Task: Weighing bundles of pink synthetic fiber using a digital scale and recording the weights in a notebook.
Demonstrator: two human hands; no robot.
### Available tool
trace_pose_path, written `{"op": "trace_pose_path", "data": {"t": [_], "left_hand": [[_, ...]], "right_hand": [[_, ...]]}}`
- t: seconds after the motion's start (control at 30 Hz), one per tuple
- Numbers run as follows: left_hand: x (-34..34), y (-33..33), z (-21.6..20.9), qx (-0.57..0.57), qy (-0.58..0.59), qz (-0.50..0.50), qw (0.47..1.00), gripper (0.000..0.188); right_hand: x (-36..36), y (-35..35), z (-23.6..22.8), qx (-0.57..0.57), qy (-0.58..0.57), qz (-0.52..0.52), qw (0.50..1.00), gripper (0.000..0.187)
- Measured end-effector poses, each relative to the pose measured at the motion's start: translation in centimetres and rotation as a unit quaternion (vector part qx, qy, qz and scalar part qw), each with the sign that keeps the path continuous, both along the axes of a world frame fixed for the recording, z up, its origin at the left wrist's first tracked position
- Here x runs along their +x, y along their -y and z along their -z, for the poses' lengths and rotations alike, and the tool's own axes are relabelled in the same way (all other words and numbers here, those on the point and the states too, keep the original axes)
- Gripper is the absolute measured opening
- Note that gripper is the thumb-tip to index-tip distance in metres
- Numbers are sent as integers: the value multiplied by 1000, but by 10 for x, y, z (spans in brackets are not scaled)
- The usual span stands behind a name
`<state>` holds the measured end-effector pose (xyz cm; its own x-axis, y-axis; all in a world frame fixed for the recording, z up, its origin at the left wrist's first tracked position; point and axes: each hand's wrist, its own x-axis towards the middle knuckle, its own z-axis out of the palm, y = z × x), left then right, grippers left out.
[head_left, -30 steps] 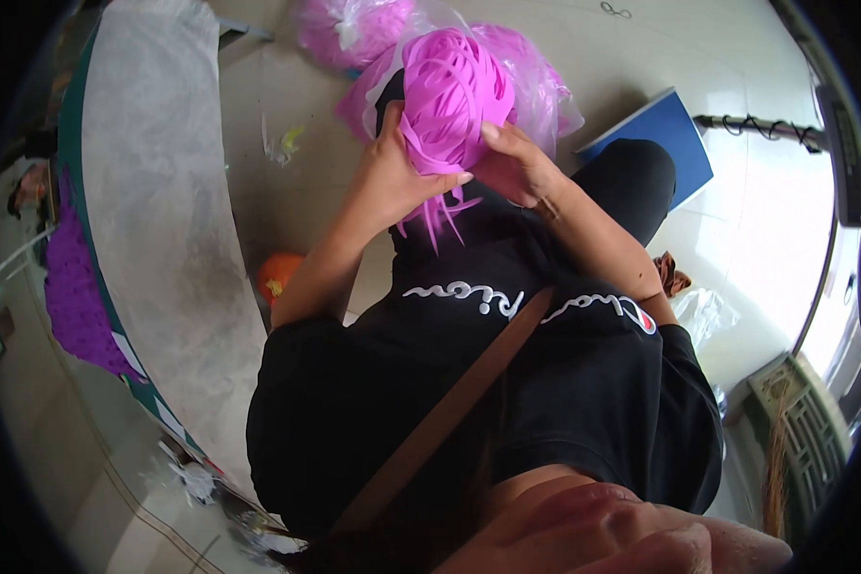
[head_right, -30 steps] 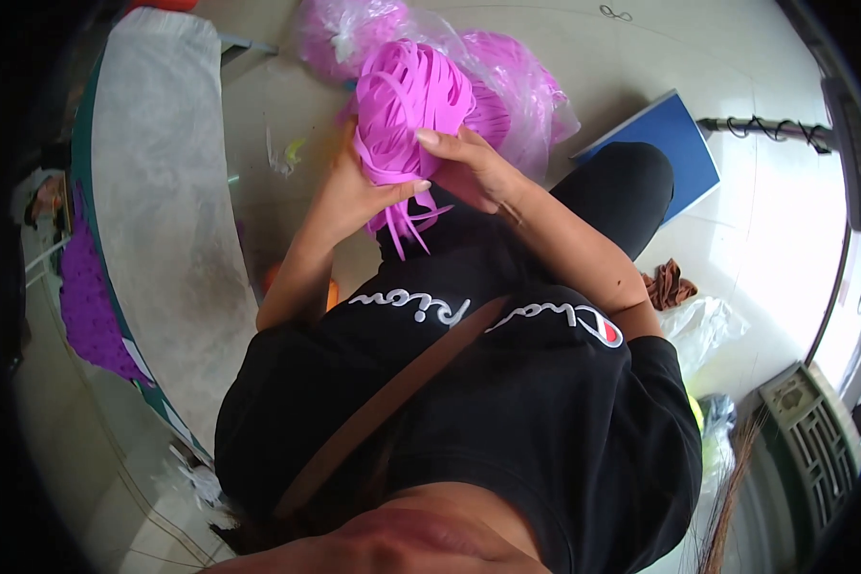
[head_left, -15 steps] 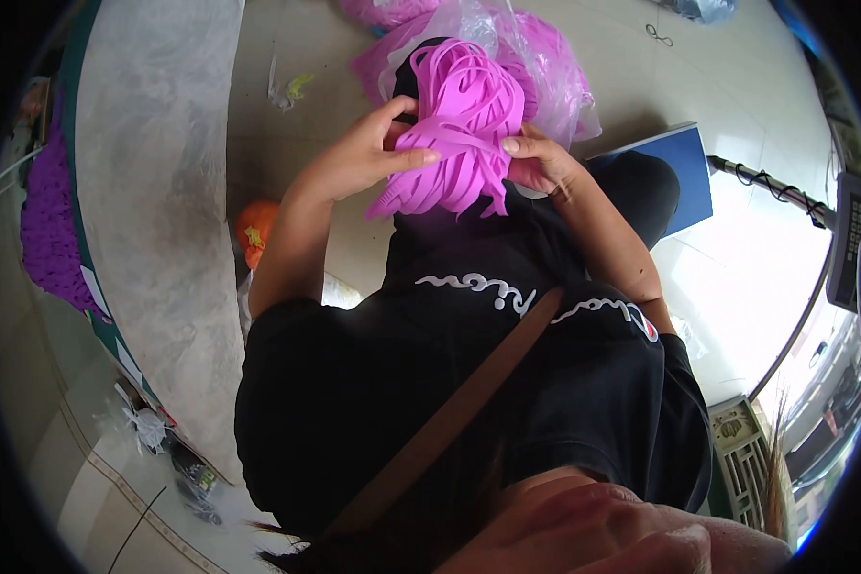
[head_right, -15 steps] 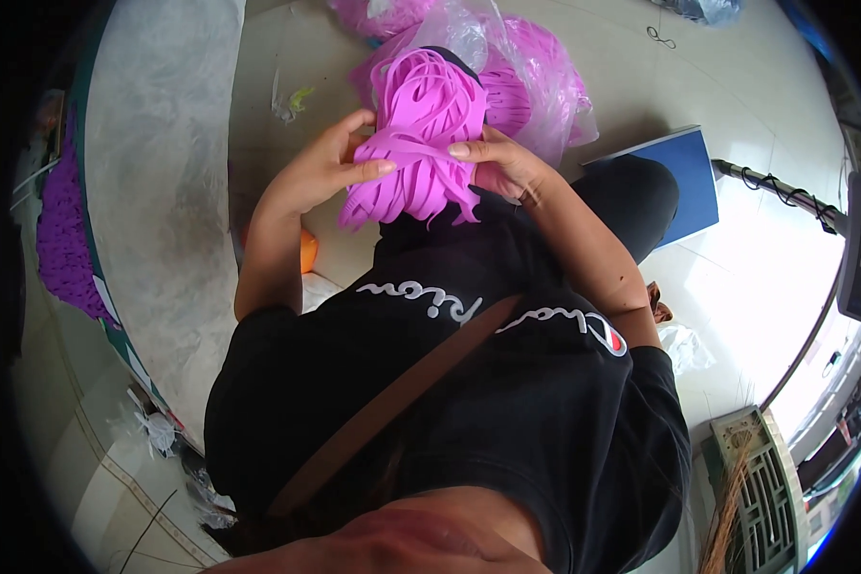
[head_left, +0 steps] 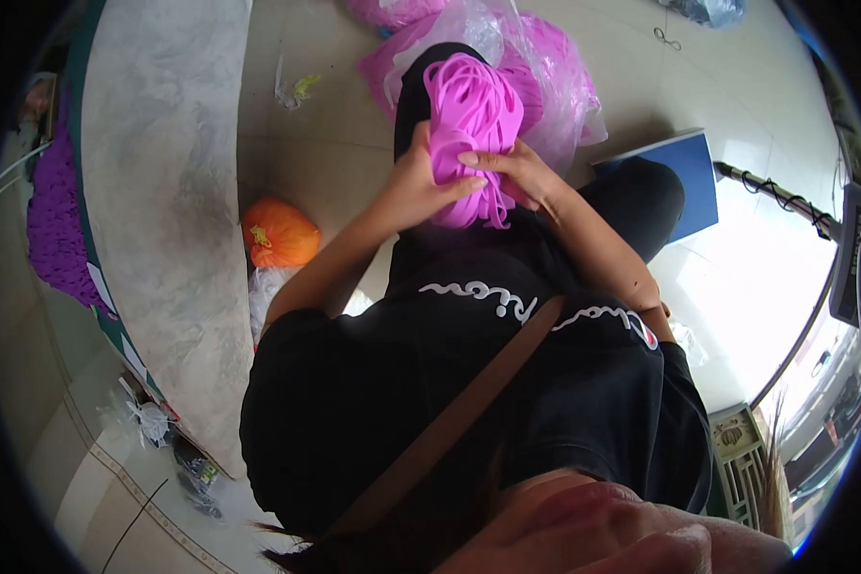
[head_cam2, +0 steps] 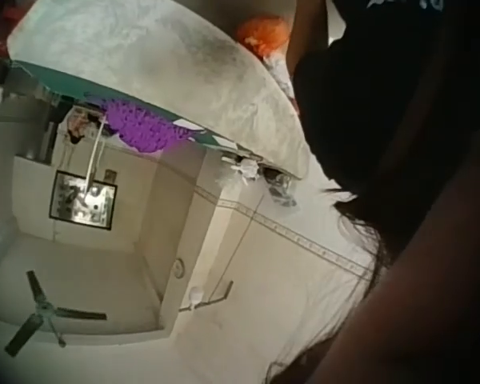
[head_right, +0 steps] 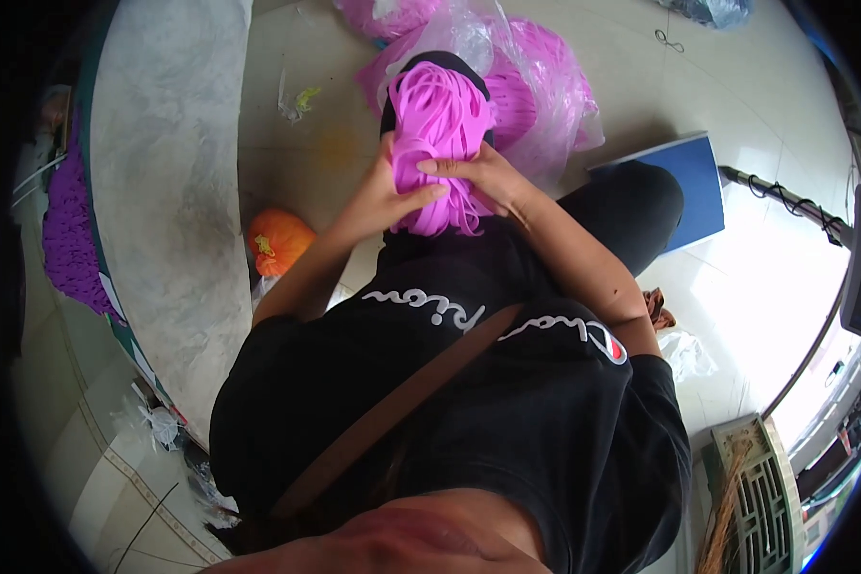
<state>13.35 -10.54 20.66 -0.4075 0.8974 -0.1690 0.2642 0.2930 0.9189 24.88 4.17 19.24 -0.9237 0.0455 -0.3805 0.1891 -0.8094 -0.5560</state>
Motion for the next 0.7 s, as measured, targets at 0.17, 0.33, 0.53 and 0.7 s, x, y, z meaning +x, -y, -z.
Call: {"op": "trace_pose_path", "data": {"t": [0.17, 0.33, 0.53, 0.7], "left_hand": [[-3, -28, -22, 13, -132, 3, 991, 67], [-23, -62, -124, 73, -65, -17, 995, 67], [-58, -66, -293, 97, -54, -18, 994, 66], [-94, -42, -434, 101, -30, -89, 991, 65]], "right_hand": [[-10, -19, -20, 146, 42, 34, 988, 40], [-39, -52, -107, 168, 2, 36, 985, 44], [-67, -59, -287, 220, 25, 32, 975, 43], [-129, -48, -440, 250, -24, -31, 968, 43]]}}
